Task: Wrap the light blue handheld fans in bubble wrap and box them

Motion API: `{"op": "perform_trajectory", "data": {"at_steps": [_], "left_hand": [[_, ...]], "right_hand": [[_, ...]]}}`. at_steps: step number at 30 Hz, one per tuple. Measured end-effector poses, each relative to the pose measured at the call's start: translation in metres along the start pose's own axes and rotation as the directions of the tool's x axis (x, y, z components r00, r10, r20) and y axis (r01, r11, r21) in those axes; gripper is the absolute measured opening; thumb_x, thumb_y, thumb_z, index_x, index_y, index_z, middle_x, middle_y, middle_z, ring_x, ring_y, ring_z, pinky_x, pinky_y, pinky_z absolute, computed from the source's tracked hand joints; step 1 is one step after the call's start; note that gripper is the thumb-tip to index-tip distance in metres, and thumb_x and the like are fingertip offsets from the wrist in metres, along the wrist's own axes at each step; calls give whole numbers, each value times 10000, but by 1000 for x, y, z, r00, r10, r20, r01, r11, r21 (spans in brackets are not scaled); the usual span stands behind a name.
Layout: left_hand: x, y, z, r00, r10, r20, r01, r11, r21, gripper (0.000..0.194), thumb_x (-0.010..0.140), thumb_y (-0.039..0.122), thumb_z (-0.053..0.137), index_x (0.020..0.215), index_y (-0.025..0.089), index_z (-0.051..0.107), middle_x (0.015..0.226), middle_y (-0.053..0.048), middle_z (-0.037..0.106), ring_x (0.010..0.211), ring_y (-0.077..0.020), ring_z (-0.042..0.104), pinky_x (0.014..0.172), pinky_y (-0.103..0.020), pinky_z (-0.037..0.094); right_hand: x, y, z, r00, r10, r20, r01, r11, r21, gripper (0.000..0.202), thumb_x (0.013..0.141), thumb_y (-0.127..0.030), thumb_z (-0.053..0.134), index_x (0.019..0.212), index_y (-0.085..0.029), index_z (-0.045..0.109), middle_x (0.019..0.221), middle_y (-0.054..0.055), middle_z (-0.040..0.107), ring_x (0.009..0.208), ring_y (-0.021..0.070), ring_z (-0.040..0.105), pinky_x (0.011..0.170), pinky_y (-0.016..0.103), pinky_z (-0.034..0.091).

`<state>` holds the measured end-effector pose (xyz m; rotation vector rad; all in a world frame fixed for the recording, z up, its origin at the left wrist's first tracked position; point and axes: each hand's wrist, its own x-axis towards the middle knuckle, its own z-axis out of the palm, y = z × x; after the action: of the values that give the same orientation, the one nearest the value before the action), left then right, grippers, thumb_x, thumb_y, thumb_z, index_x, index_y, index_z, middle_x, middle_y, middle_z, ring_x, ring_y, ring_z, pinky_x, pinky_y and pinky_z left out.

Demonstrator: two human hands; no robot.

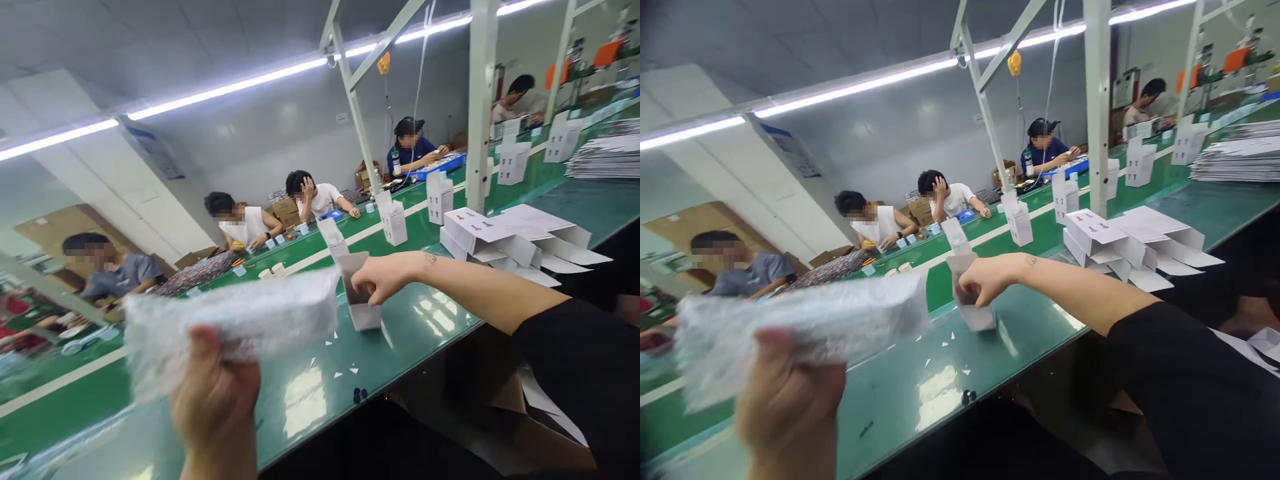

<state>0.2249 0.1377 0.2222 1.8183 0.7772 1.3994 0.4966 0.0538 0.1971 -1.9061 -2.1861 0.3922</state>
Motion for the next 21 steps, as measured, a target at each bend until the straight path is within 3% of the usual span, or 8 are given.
{"op": "perform_trajectory", "data": {"at_steps": [2,4,7,9,12,15,18,21], "left_hand": [[11,-2,20,995,72,-64,-81,984,-160,596,851,635,370,1348,306,370,1128,-28,644,1093,-238,591,906,-408,508],[17,-19,31,993,100,-56,-111,957,-270,580,793,581,547,1260,253,440,1108,-53,632,1052,-216,597,897,-353,499],[16,-51,21,999,48,-2,-47,973,-226,498,719,486,667,1090,203,494,985,-39,617,926,-161,604,873,-288,476],[16,-60,4,1000,26,3,-26,994,-105,423,721,440,658,1020,192,489,905,-16,591,833,-134,586,826,-262,468],[25,-41,-24,988,57,144,-94,958,270,362,744,422,612,1006,193,513,853,-5,581,767,-144,556,751,-257,456],[41,-2,-39,925,-76,372,-191,753,629,378,723,403,610,1044,212,556,816,-1,616,735,-181,569,698,-276,446],[62,27,-46,871,-236,431,-235,570,787,427,690,382,615,1086,225,585,846,-21,658,745,-216,602,658,-284,443],[81,37,-53,806,-320,498,-313,484,817,447,653,385,632,1073,232,618,924,-39,679,791,-237,621,659,-281,448]], "right_hand": [[11,-21,11,975,-200,97,200,980,13,212,696,-262,691,889,-196,637,747,-11,640,648,137,573,576,237,396],[22,-27,29,933,-353,72,352,936,26,209,723,-280,693,898,-188,625,842,14,641,761,154,586,652,248,434],[37,-17,60,842,-524,-129,526,850,-22,160,808,-240,633,947,-166,610,1013,95,612,1007,209,535,858,327,441],[47,-10,80,791,-539,-291,556,831,-28,145,856,-255,591,968,-164,594,1051,126,581,1087,226,486,950,381,406],[66,-13,104,782,-386,-488,484,871,86,312,785,-397,687,972,-181,562,1219,157,452,1258,280,342,1038,459,336],[85,-31,119,785,-311,-536,495,835,241,503,685,-434,770,1015,-190,479,1374,172,243,1372,313,167,1065,486,306],[99,-47,126,767,-381,-516,581,753,308,498,728,-355,746,1057,-211,401,1373,157,223,1379,279,184,1058,475,325],[104,-52,129,760,-428,-489,618,708,342,553,711,-332,759,1093,-228,374,1350,138,225,1374,273,182,1013,447,389]]}}
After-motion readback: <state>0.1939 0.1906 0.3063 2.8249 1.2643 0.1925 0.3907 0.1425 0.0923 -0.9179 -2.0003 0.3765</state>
